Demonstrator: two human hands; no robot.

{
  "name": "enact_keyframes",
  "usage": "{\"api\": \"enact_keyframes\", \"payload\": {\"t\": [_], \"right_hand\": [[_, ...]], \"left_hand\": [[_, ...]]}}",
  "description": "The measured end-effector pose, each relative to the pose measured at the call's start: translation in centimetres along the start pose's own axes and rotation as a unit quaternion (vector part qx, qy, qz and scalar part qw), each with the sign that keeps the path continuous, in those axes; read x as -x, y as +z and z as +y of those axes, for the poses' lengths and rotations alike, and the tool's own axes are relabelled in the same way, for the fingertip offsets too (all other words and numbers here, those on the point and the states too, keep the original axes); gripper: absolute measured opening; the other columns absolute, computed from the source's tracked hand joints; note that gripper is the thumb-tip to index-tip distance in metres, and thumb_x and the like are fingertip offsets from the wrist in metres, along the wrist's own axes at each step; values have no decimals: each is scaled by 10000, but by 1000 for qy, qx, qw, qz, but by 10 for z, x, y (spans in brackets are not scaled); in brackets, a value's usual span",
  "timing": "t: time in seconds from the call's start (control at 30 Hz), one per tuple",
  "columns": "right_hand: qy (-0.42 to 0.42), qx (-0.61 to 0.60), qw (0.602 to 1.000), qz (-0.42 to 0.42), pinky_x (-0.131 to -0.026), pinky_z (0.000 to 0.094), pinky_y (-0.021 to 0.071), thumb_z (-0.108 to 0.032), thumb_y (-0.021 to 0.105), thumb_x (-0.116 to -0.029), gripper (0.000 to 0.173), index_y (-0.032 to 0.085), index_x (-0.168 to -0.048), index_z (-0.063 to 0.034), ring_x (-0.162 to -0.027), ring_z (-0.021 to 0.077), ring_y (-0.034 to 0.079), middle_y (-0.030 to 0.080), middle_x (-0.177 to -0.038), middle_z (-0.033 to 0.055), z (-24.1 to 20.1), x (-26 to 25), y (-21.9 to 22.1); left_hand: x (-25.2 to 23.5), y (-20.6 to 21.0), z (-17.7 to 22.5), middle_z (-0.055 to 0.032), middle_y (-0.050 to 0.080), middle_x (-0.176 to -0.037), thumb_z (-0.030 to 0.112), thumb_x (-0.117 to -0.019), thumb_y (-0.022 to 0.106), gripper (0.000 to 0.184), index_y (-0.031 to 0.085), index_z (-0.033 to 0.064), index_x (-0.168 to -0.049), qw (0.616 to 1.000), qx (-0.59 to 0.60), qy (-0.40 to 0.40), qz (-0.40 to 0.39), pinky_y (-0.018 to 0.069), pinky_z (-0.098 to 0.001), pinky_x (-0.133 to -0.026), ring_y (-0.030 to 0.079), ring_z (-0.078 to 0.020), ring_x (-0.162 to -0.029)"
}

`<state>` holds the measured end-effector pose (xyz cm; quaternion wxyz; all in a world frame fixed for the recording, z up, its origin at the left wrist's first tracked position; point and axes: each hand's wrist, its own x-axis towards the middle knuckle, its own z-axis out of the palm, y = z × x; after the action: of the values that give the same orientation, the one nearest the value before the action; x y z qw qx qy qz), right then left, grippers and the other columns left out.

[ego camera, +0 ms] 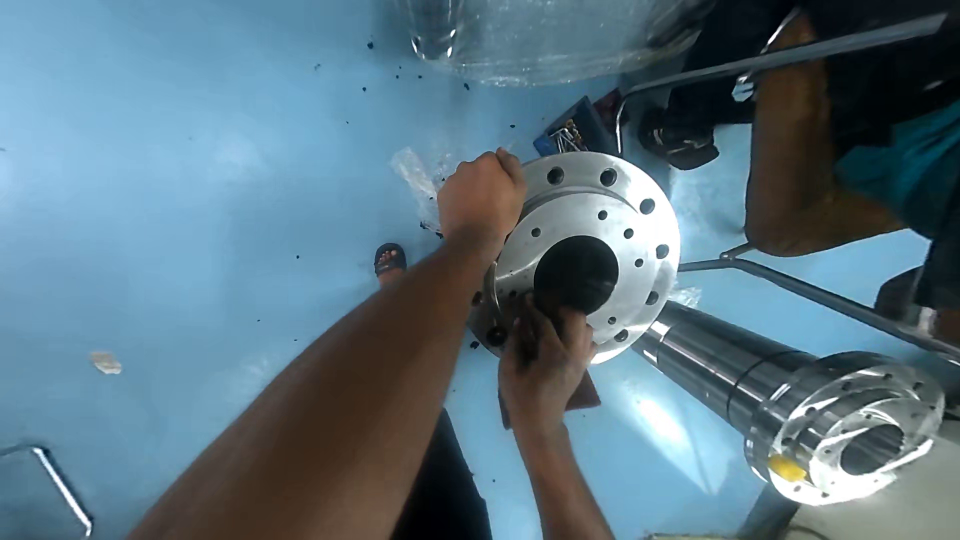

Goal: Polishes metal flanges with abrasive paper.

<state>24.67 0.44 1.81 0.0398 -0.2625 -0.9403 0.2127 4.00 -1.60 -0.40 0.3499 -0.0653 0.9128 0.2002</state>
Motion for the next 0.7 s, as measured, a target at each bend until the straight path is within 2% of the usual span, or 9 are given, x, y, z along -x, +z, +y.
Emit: {"api": "enact_keyframes", "payload": {"t": [0.17,0.33,0.47,0.57,0.7], "right_hand": [[-22,-1,1000,-4,-835,480,423,-195,587,-931,319,773,-1158,-71,-955,295,584,638,-1057,142,17,17,-5],[-12,-4,1000,-21,-802,498,434,-173,612,-901,264,788,-1056,-52,-934,312,592,650,-1030,146,4,-15,-6],[10,-2,1000,-23,-824,497,442,-179,611,-920,272,780,-1093,-54,-950,308,592,649,-1051,136,0,-8,-3],[-1,1,1000,-16,-809,499,435,-168,611,-879,284,787,-1064,-45,-935,315,597,656,-1028,146,3,3,-3],[0,-1,1000,-28,-802,497,440,-139,618,-901,237,784,-1038,-41,-935,319,599,661,-1028,140,-6,-20,-5]], "left_hand": [[0,0,0,-153,723,-995,357,-1130,258,541,679,59,-966,1000,0,4,-2,544,-527,-784,715,-320,-1011],[0,0,1,-157,722,-984,357,-1130,253,546,679,59,-965,1000,3,3,-5,548,-524,-778,717,-321,-1002],[0,-1,0,-150,720,-974,361,-1129,260,542,677,62,-956,1000,3,0,-8,545,-522,-770,717,-318,-994],[-1,-2,0,-162,722,-980,351,-1131,259,541,679,50,-971,1000,6,5,-10,545,-529,-780,717,-328,-1002],[-1,-1,-1,-164,726,-989,359,-1127,255,549,684,52,-974,1000,7,4,-8,547,-537,-784,718,-335,-1009]]}}
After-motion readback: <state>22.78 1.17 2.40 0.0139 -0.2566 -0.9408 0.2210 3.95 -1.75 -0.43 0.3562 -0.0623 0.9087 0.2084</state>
